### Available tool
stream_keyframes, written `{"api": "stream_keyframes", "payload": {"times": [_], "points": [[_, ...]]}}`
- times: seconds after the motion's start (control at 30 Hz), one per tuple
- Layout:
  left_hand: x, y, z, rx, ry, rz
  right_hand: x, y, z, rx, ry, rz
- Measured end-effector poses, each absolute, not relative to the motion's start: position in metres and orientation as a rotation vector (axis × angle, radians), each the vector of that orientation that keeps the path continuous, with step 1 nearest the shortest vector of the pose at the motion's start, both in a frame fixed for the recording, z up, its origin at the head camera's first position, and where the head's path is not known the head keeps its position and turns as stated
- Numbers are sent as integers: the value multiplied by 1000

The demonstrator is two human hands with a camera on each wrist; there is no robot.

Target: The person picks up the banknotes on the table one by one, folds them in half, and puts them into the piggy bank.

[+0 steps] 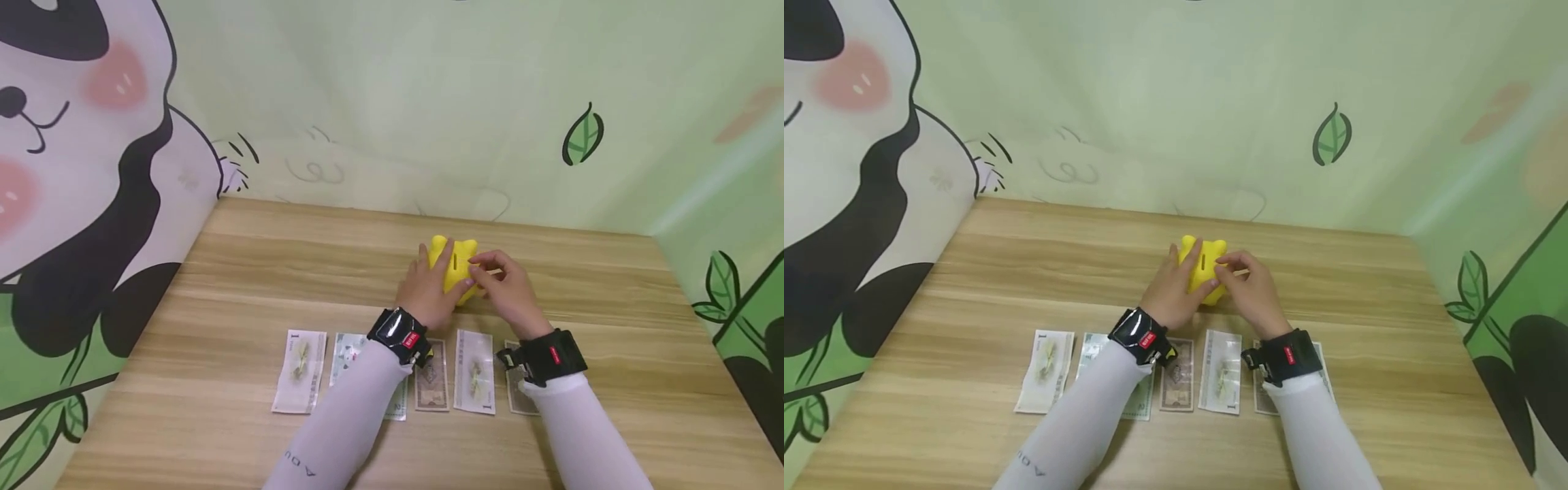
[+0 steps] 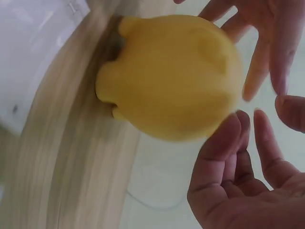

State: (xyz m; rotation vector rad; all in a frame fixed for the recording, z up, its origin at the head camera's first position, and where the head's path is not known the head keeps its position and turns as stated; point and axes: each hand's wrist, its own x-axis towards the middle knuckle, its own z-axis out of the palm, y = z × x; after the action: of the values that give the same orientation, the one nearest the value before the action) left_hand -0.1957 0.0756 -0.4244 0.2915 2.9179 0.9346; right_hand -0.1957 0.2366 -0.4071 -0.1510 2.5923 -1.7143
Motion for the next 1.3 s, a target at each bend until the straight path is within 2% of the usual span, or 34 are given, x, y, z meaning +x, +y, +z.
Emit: {"api": "stream_keyframes", "payload": {"times": [0.37, 0.67, 0.87, 1.1, 1.3], "points": [[-152, 93, -377, 548, 2806, 1071, -146, 293, -383, -144, 2434, -1768], [-123, 122, -376, 775, 2276, 1385, -106, 327, -382, -56, 2392, -1878], [-113, 141, -389, 657, 1964, 1510, -84, 351, -393, -1, 2372, -1911], [-108, 163, -404, 347, 1522, 1820, -67, 376, -404, 157, 2299, -1933], [-99, 173, -416, 183, 1340, 1879, -59, 386, -408, 244, 2247, -1919]]}}
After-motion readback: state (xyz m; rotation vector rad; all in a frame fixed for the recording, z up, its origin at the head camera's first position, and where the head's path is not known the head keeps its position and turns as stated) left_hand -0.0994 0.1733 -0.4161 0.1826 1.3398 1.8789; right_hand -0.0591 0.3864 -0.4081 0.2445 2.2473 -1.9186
